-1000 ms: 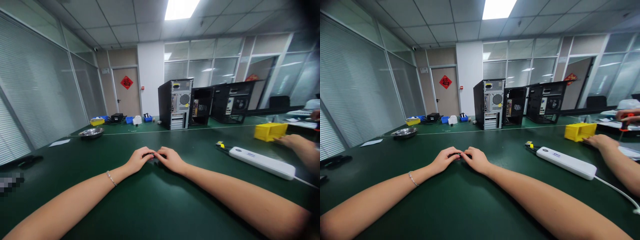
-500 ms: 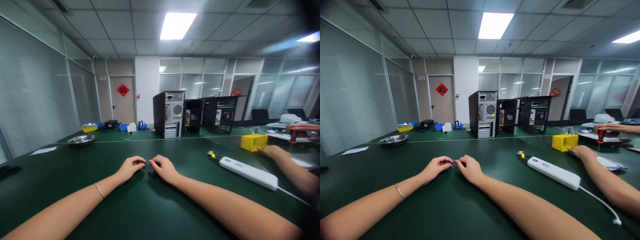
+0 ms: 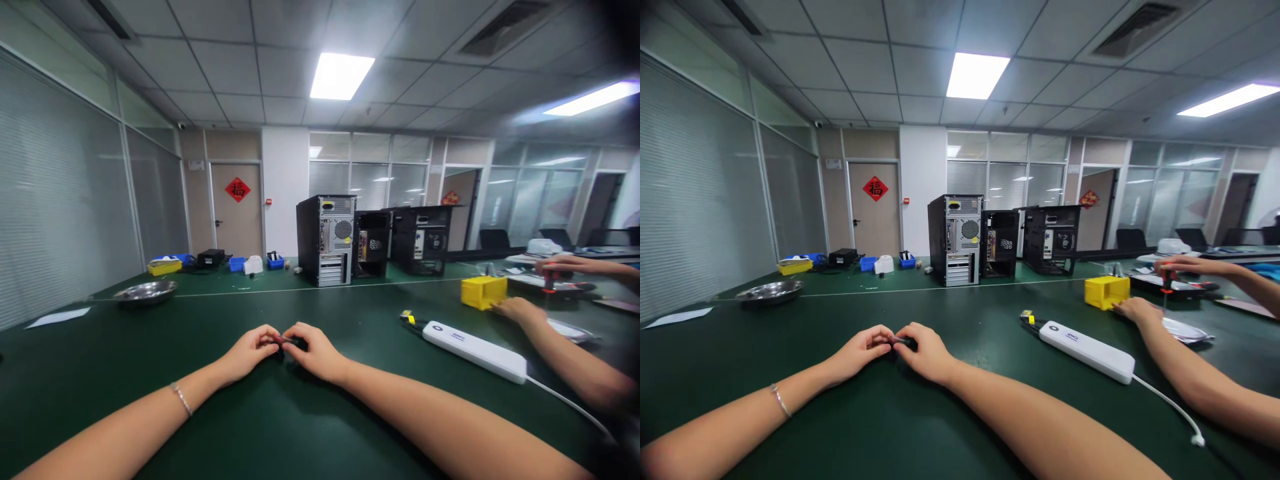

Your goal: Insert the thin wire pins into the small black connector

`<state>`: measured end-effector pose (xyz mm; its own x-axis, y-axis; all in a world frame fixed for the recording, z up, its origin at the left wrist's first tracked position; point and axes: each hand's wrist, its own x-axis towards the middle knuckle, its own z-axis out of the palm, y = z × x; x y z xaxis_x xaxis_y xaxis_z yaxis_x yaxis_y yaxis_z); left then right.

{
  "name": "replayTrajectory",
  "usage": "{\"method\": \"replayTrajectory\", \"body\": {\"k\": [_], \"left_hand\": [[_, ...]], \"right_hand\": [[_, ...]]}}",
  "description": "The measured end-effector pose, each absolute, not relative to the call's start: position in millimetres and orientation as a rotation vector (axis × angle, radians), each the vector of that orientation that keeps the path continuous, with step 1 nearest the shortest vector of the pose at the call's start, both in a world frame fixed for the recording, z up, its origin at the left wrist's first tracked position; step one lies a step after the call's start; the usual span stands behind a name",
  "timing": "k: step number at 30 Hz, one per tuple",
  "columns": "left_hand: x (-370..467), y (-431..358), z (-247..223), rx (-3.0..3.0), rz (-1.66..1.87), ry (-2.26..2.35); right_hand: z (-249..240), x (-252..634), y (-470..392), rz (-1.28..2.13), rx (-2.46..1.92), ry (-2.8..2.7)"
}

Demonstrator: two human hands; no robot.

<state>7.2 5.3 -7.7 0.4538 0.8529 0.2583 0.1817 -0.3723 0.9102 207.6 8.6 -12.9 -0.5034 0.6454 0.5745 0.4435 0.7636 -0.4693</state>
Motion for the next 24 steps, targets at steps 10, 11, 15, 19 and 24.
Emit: {"method": "replayTrajectory", "body": {"k": [10, 11, 15, 19, 24], "left_hand": [[6, 7, -10, 1.896, 0.938, 0.920], [7, 7, -9, 1.924, 0.928, 0.931], [7, 3, -6, 2.043, 0.907, 1.008], [8, 0, -3, 2.137, 0.921, 1.072], [8, 2, -3, 2.194, 0.891, 1.089]], "right_hand": [[1, 217, 18, 0.633, -0.813, -2.218], [6, 221, 20, 0.702, -0.816, -2.248], [26, 232, 21, 0.888, -0.773, -2.393], [36, 236, 16, 0.814, -0.807, -2.564], [35, 232, 11, 0.631, -0.771, -2.777]]}}
